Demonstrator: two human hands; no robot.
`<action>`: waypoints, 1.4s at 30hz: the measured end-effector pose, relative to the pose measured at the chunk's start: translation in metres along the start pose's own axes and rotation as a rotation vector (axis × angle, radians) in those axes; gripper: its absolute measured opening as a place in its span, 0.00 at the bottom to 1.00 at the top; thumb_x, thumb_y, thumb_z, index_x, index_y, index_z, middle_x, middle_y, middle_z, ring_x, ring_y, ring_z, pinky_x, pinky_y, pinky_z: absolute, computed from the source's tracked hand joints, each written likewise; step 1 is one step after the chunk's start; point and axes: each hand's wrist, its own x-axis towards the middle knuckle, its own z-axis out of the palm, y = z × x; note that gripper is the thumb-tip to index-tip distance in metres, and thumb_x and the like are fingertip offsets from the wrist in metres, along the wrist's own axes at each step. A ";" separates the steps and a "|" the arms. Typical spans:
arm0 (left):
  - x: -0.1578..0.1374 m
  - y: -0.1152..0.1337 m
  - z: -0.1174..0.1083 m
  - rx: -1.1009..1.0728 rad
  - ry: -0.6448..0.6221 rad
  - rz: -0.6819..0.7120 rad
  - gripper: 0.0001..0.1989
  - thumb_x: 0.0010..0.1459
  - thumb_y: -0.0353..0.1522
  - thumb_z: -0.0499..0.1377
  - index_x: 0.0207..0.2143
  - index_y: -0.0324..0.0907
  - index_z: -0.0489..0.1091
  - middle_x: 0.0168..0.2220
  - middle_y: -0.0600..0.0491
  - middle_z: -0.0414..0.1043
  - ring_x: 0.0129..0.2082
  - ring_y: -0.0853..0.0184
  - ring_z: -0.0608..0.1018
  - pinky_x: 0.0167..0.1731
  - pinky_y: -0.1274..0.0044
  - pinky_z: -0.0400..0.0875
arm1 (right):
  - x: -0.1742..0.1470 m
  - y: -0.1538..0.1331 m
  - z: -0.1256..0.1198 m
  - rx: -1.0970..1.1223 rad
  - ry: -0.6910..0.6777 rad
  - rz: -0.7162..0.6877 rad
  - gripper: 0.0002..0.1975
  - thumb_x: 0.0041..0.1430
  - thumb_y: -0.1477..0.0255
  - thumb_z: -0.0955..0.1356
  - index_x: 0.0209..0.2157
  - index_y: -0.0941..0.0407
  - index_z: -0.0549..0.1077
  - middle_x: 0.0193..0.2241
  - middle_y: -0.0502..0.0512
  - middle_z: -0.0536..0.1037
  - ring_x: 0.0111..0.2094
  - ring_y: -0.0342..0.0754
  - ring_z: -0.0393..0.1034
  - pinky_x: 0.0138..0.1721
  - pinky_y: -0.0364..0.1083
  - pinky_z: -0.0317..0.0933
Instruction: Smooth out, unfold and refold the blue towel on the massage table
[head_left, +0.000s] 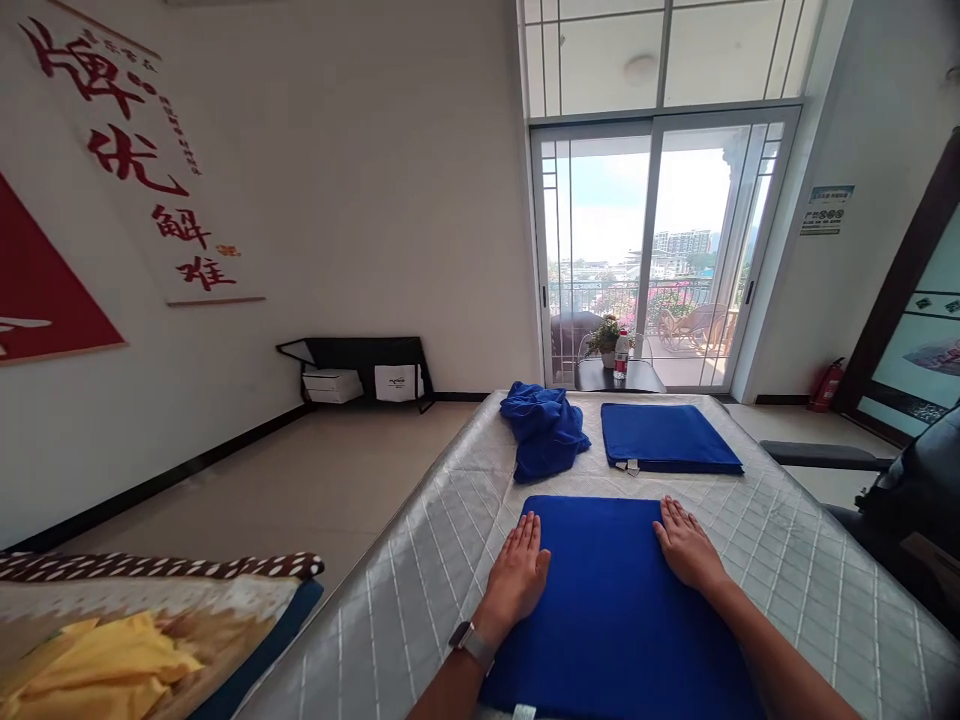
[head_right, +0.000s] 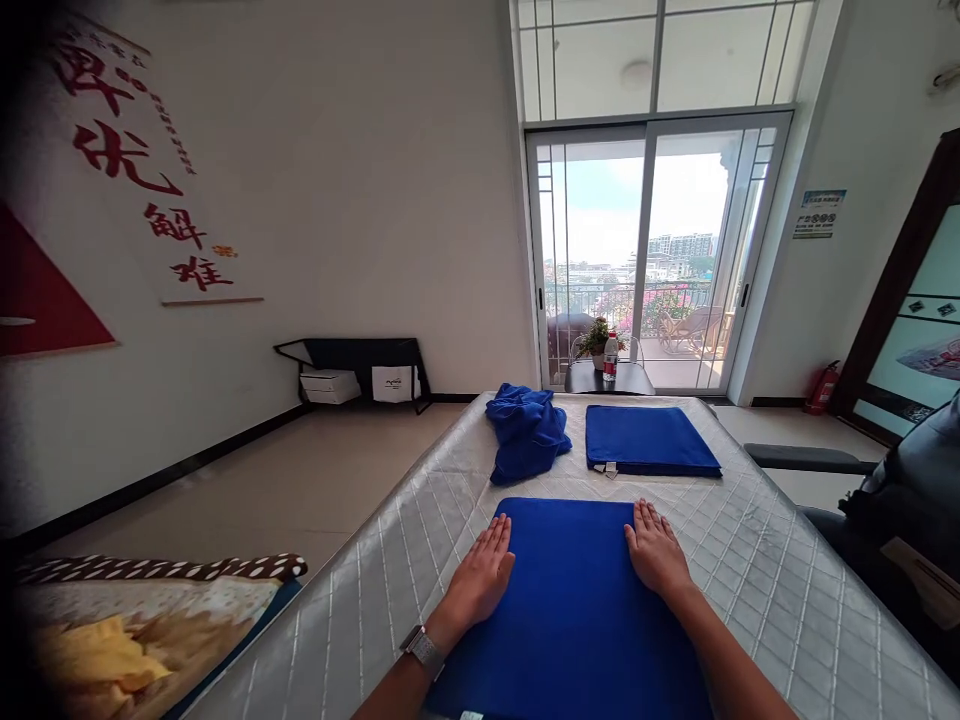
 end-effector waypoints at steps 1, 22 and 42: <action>0.001 -0.001 0.000 -0.003 0.000 -0.011 0.30 0.69 0.37 0.38 0.69 0.33 0.46 0.69 0.40 0.47 0.69 0.58 0.52 0.65 0.62 0.52 | 0.000 0.001 0.002 0.004 0.002 0.004 0.33 0.68 0.63 0.48 0.68 0.66 0.48 0.70 0.59 0.45 0.70 0.48 0.35 0.67 0.52 0.34; 0.063 0.179 -0.008 -0.179 -0.102 0.404 0.30 0.68 0.36 0.36 0.68 0.30 0.50 0.69 0.41 0.48 0.69 0.61 0.51 0.67 0.66 0.46 | -0.005 0.003 0.000 0.005 0.057 -0.042 0.30 0.67 0.70 0.53 0.68 0.65 0.51 0.69 0.62 0.48 0.69 0.51 0.38 0.67 0.53 0.37; 0.071 0.130 0.008 -0.079 -0.055 0.189 0.30 0.68 0.36 0.35 0.68 0.31 0.49 0.69 0.42 0.50 0.69 0.60 0.51 0.67 0.64 0.48 | -0.003 -0.001 -0.004 0.079 0.026 0.011 0.32 0.68 0.64 0.50 0.68 0.66 0.48 0.69 0.62 0.47 0.70 0.50 0.37 0.67 0.53 0.35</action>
